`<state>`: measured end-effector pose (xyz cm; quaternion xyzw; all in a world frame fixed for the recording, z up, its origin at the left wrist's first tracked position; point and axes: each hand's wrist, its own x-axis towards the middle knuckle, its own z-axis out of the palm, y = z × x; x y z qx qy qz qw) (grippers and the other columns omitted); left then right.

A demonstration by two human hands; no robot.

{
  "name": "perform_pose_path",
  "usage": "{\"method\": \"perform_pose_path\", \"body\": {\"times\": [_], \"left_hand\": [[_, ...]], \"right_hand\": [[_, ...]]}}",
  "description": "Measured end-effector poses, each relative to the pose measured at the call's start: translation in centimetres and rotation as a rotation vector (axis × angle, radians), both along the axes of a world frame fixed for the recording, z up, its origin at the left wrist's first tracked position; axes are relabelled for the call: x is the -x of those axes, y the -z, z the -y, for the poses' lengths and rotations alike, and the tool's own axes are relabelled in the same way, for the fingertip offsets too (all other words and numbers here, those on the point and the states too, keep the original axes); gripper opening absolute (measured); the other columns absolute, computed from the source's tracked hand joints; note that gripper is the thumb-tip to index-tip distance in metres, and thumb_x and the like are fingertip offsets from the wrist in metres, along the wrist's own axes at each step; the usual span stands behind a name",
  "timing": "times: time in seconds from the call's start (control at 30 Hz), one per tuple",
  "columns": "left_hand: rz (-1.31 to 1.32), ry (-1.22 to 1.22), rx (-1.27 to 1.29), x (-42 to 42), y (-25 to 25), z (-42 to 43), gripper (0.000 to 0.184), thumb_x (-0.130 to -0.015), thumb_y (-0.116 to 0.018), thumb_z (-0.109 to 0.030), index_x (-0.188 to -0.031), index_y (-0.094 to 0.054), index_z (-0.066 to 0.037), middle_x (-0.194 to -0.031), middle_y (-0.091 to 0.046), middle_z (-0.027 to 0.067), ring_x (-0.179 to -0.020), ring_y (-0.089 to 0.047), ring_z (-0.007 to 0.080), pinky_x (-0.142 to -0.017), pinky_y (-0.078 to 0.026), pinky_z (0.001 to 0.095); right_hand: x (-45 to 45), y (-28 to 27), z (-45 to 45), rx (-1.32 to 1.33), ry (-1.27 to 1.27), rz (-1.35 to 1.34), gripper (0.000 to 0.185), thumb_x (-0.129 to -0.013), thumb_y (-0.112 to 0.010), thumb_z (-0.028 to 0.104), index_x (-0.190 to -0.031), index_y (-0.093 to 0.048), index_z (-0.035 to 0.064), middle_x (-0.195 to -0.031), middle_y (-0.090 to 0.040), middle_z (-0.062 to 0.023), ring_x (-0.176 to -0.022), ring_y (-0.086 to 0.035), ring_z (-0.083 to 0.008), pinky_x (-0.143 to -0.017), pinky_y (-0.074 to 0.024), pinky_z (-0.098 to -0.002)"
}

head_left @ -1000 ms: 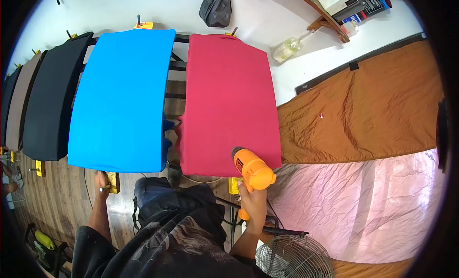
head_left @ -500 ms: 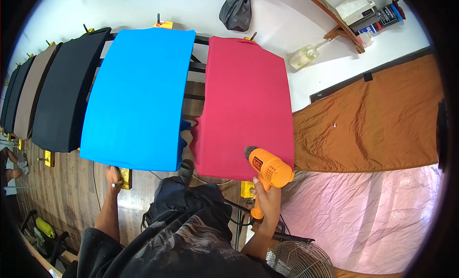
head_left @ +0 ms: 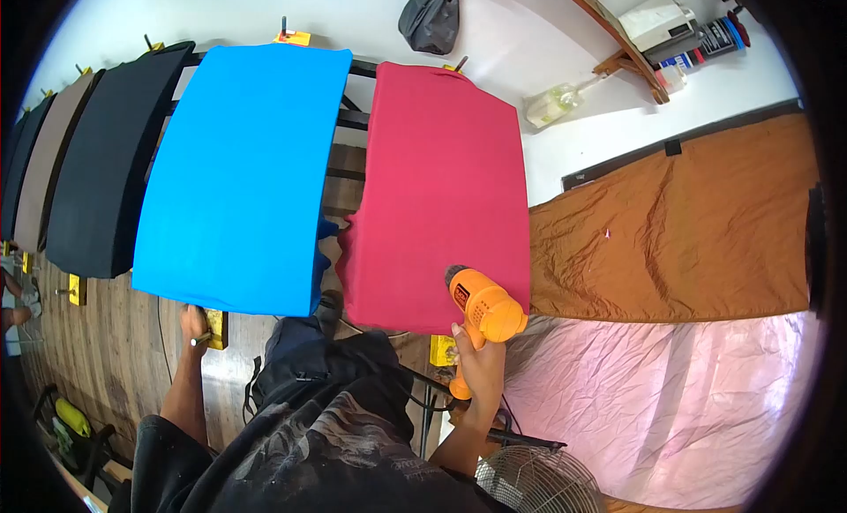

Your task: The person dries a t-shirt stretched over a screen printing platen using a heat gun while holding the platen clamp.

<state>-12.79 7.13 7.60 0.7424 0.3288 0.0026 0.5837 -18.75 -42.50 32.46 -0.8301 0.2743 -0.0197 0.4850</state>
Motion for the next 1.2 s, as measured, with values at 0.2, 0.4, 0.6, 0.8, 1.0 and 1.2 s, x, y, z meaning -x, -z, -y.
{"method": "perform_pose_path", "body": {"times": [0.2, 0.4, 0.6, 0.8, 1.0, 1.2], "left_hand": [[-0.032, 0.0, -0.019, -0.2, -0.4, 0.0, 0.053, -0.093, -0.043, -0.041, -0.088, -0.056, 0.011, -0.078, -0.056, 0.0113, -0.072, -0.048, 0.0179, -0.065, -0.039, 0.0374], [-0.07, -0.064, -0.026, -0.1, 0.2, -0.1, 0.054, -0.093, -0.04, -0.039, -0.086, -0.054, 0.012, -0.072, -0.054, 0.0131, -0.067, -0.044, 0.02, -0.064, -0.038, 0.0397], [0.112, 0.055, -0.061, 0.9, 3.8, -1.9, 0.051, -0.094, -0.042, -0.037, -0.078, -0.052, 0.01, -0.069, -0.053, 0.0133, -0.066, -0.043, 0.0182, -0.062, -0.037, 0.039], [0.053, 0.123, 0.038, 0.3, 1.2, -1.3, 0.045, -0.096, -0.039, -0.038, -0.09, -0.056, 0.003, -0.078, -0.054, 0.0061, -0.07, -0.047, 0.0159, -0.064, -0.039, 0.0339], [-0.023, 0.13, -0.03, 0.9, -0.7, -0.9, 0.051, -0.096, -0.041, -0.044, -0.101, -0.051, 0.006, -0.088, -0.055, 0.0106, -0.081, -0.05, 0.0195, -0.073, -0.04, 0.0356], [-0.153, 0.046, 0.005, 1.2, 0.0, -1.5, 0.059, -0.095, -0.041, -0.047, -0.112, -0.05, 0.009, -0.097, -0.058, 0.0141, -0.088, -0.053, 0.0218, -0.079, -0.042, 0.0357]], "right_hand": [[-0.2, 1.1, 0.5, 0.012, -0.015, 0.046, 0.02, -0.086, -0.067, 0.011, -0.099, -0.057, -0.0003, -0.076, -0.057, -0.0024, -0.06, -0.054, -0.008, -0.052, -0.045, -0.0228], [-1.3, 0.6, 0.7, 0.019, 0.006, 0.041, 0.02, -0.086, -0.065, 0.011, -0.098, -0.056, -0.0022, -0.074, -0.057, -0.0051, -0.059, -0.054, -0.0108, -0.053, -0.0464, -0.0259], [-2.3, -0.5, -0.2, -0.076, 0.103, 0.054, 0.019, -0.087, -0.064, 0.01, -0.098, -0.054, -0.0024, -0.074, -0.056, -0.0044, -0.059, -0.054, -0.0091, -0.048, -0.047, -0.0236], [-2.7, -0.8, 0.2, -0.035, 0.183, 0.123, 0.019, -0.087, -0.064, 0.01, -0.098, -0.055, -0.0019, -0.076, -0.057, -0.0039, -0.058, -0.053, -0.0085, -0.051, -0.0456, -0.0228], [-3.6, -2.3, 0.9, -0.083, 0.203, 0.098, 0.018, -0.088, -0.064, 0.009, -0.1, -0.055, -0.0008, -0.074, -0.056, -0.002, -0.057, -0.052, -0.0072, -0.052, -0.0439, -0.0222], [-4.0, -3.4, 0.3, -0.12, 0.107, -0.058, 0.016, -0.088, -0.064, 0.009, -0.098, -0.056, -0.0006, -0.075, -0.056, -0.0023, -0.06, -0.053, -0.0071, -0.052, -0.0429, -0.0218]]}}
